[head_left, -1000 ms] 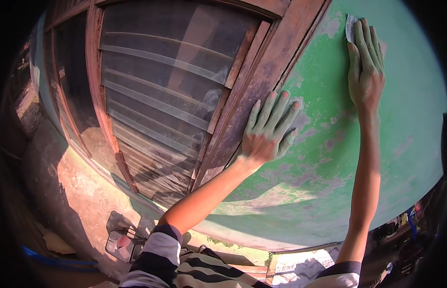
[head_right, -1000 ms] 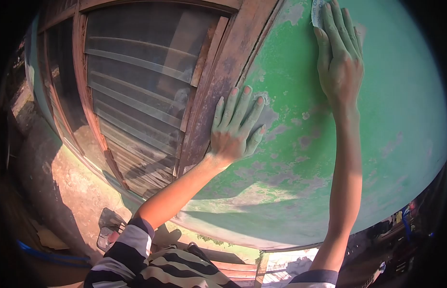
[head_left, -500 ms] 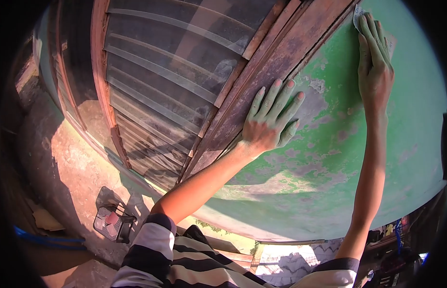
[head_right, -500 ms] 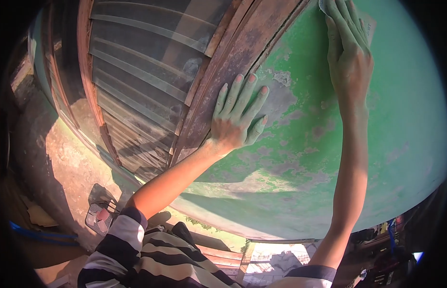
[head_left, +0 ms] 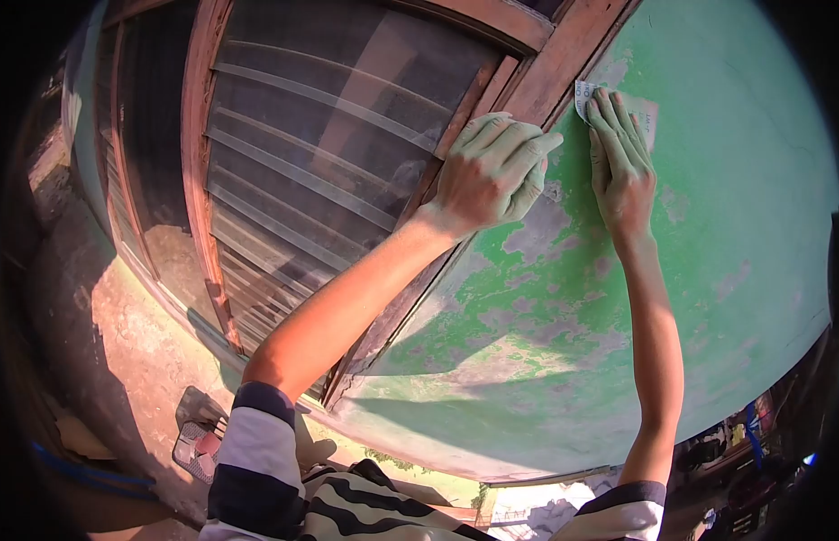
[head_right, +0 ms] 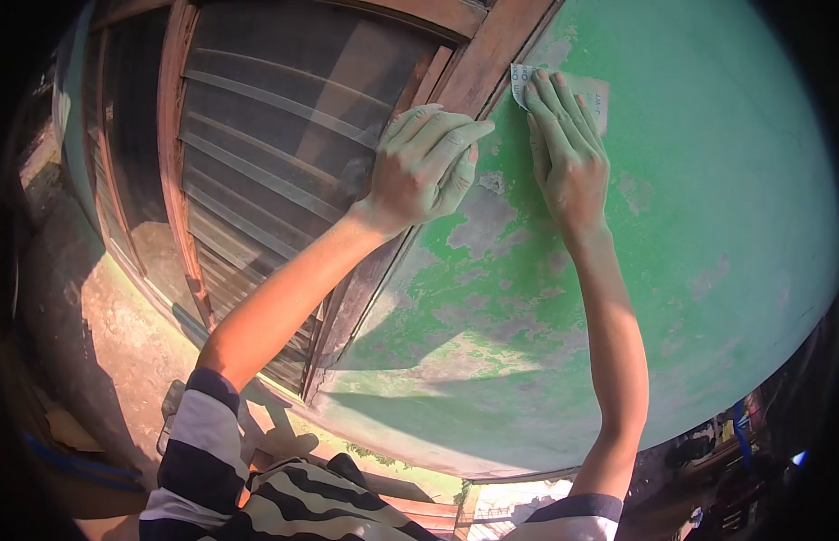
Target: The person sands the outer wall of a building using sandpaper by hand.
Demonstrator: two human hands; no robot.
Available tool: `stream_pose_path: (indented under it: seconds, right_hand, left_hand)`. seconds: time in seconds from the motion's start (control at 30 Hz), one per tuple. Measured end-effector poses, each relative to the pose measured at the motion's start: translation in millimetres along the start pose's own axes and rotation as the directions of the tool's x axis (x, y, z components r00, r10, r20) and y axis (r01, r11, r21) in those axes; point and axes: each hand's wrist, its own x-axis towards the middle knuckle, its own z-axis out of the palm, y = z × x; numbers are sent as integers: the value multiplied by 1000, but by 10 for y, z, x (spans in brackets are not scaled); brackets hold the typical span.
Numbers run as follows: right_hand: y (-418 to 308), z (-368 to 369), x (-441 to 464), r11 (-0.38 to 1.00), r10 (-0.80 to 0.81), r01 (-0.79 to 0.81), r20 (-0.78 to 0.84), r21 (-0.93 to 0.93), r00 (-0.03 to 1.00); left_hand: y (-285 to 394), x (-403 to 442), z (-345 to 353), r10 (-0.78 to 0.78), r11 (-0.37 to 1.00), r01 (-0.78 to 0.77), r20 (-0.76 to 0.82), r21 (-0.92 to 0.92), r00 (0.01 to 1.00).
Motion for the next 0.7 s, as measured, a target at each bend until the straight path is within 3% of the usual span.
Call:
stream_pose_path:
  seconds: [0.1, 0.17, 0.3, 0.37, 0.5, 0.6, 0.7]
  right_hand:
    - [45, -42, 115, 998, 33, -33, 5, -62, 999]
    - [91, -50, 203, 991, 69, -70, -17, -111, 997]
    - [-30, 26, 133, 978, 141, -147, -53, -150, 989]
    - [-85, 43, 47, 975, 146, -154, -59, -159, 988]
    - [105, -9, 164, 989, 98, -100, -26, -106, 995]
    - [471, -16, 537, 980, 130, -153, -173, -126, 976]
    - [418, 34, 545, 968, 197, -222, -191, -117, 961]
  left_hand:
    - [-288, 581, 170, 46, 999, -46, -20, 9, 999]
    - [-426, 897, 333, -8, 989, 24, -106, 148, 994]
    - [-597, 1060, 635, -58, 968, 104, -199, 230, 978]
    - [-566, 961, 672, -71, 937, 106, -116, 334, 991]
    - [-511, 967, 632, -52, 942, 71, -67, 328, 996]
    - [-529, 935, 620, -53, 944, 55, -15, 325, 998]
    - [-533, 919, 617, -15, 946, 12, 7, 324, 1000]
